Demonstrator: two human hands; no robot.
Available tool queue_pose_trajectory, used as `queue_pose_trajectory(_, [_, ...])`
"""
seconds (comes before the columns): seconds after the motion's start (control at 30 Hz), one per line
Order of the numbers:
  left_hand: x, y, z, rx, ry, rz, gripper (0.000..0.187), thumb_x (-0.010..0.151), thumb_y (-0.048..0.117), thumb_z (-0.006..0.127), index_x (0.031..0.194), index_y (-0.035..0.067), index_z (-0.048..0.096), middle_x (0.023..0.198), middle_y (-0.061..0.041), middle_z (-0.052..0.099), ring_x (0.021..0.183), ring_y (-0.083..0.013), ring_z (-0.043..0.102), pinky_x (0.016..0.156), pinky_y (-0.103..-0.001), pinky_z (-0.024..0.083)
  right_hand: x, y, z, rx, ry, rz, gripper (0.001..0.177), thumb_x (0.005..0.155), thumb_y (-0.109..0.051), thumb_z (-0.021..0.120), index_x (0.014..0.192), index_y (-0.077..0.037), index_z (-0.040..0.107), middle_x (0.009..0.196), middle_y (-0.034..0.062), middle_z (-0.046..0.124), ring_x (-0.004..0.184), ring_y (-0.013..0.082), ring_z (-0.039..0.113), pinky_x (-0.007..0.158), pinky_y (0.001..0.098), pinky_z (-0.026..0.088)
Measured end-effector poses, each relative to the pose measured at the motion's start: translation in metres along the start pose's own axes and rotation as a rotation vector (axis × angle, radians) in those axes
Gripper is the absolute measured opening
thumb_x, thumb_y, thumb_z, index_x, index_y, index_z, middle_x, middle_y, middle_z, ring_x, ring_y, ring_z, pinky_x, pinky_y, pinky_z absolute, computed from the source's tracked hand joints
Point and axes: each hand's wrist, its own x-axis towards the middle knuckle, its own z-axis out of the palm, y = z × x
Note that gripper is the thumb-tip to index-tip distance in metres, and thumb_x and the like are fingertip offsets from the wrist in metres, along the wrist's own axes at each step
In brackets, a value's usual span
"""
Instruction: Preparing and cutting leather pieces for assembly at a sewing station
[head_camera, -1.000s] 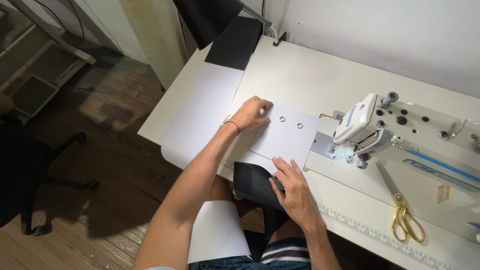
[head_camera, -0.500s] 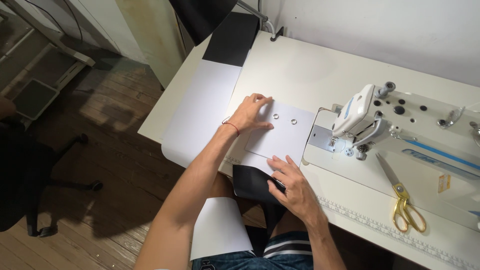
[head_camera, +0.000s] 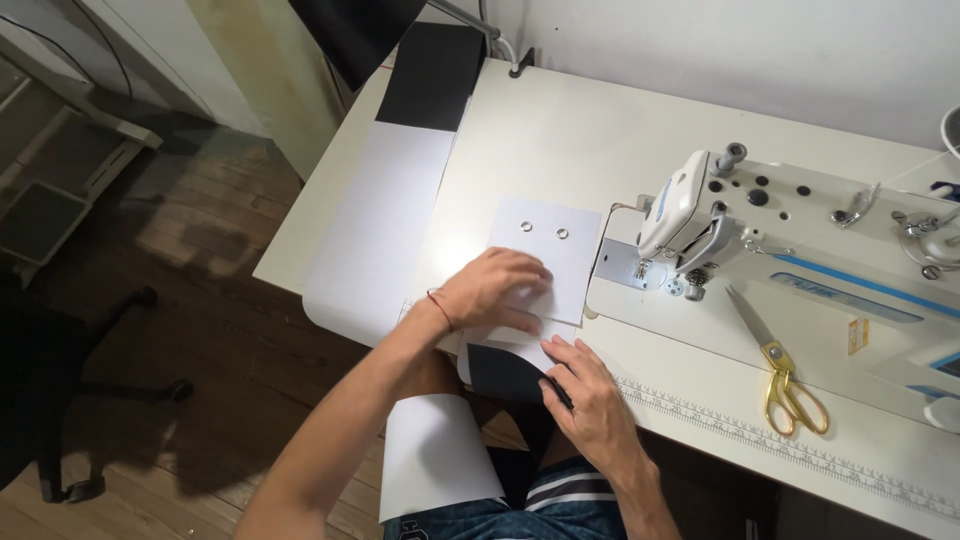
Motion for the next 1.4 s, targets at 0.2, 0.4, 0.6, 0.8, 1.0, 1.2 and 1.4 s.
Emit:
queue_pose_trajectory(0.2, [-0.009, -0.001, 0.016, 0.361, 0.038, 0.246, 0.025, 0.122, 0.030, 0.062, 0.127, 0.013, 0.079, 0.140, -0.010, 0.085, 0.133, -0.0334, 0.079, 0.120, -0.054, 0.060, 0.001, 0.000, 0.000, -0.007, 0.007, 0.006, 0.010, 0.108, -0.014, 0.076, 0.108, -0.004, 0.080, 0.154, 0.0147, 0.075, 0.150, 0.0336, 0.069, 0.138, 0.0575, 0.043])
queue_pose_trajectory(0.4, [-0.007, -0.027, 0.026, -0.054, 0.291, -0.302, 0.018, 0.123, 0.028, 0.057, 0.122, 0.010, 0.058, 0.074, -0.011, 0.070, 0.058, -0.0324, 0.060, 0.056, -0.048, 0.047, -0.002, 0.004, 0.004, 0.004, -0.003, 0.020, 0.009, 0.107, -0.014, 0.076, 0.104, -0.005, 0.078, 0.156, 0.0134, 0.074, 0.151, 0.0338, 0.069, 0.137, 0.0570, 0.043])
queue_pose_trajectory(0.6, [-0.010, -0.042, 0.017, -0.411, 0.596, -0.509, 0.030, 0.126, 0.039, 0.049, 0.115, 0.018, 0.067, 0.087, 0.005, 0.058, 0.072, -0.0094, 0.047, 0.064, -0.029, 0.036, -0.002, 0.003, 0.004, 0.011, 0.003, 0.026, 0.010, 0.107, -0.014, 0.077, 0.104, -0.005, 0.078, 0.154, 0.0126, 0.075, 0.151, 0.0329, 0.070, 0.137, 0.0572, 0.043])
queue_pose_trajectory(0.8, [-0.018, -0.018, -0.003, -0.644, 0.579, -0.505, 0.025, 0.126, 0.037, 0.045, 0.118, 0.020, 0.061, 0.095, 0.003, 0.062, 0.076, -0.0100, 0.053, 0.068, -0.026, 0.045, -0.002, 0.005, 0.006, 0.009, 0.016, 0.023, 0.009, 0.107, -0.013, 0.077, 0.102, -0.005, 0.078, 0.154, 0.0125, 0.076, 0.150, 0.0324, 0.071, 0.137, 0.0569, 0.044])
queue_pose_trajectory(1.0, [-0.017, 0.002, 0.001, -0.137, 0.007, -0.062, 0.028, 0.119, 0.036, 0.061, 0.117, 0.010, 0.069, 0.153, -0.020, 0.076, 0.162, -0.0424, 0.057, 0.139, -0.060, 0.040, -0.002, 0.003, 0.006, -0.003, 0.019, 0.027, 0.010, 0.105, -0.014, 0.078, 0.103, -0.004, 0.080, 0.154, 0.0141, 0.076, 0.148, 0.0323, 0.071, 0.137, 0.0574, 0.045])
queue_pose_trajectory(1.2, [-0.012, 0.002, 0.011, 0.344, 0.077, 0.035, 0.050, 0.118, 0.056, 0.061, 0.126, 0.007, 0.067, 0.159, -0.017, 0.070, 0.158, -0.0341, 0.059, 0.138, -0.058, 0.038, -0.003, 0.004, 0.006, -0.006, 0.028, 0.020, 0.009, 0.105, -0.012, 0.078, 0.102, -0.004, 0.079, 0.154, 0.0130, 0.076, 0.149, 0.0317, 0.071, 0.136, 0.0575, 0.046])
queue_pose_trajectory(1.4, [-0.016, -0.014, 0.007, 0.175, 0.037, 0.012, 0.067, 0.115, 0.063, 0.062, 0.160, 0.015, 0.061, 0.182, -0.012, 0.052, 0.173, -0.0353, 0.040, 0.146, -0.060, 0.021, -0.002, 0.004, 0.005, 0.015, 0.025, 0.027, 0.010, 0.106, -0.013, 0.077, 0.101, -0.004, 0.078, 0.155, 0.0134, 0.076, 0.150, 0.0311, 0.070, 0.136, 0.0575, 0.045])
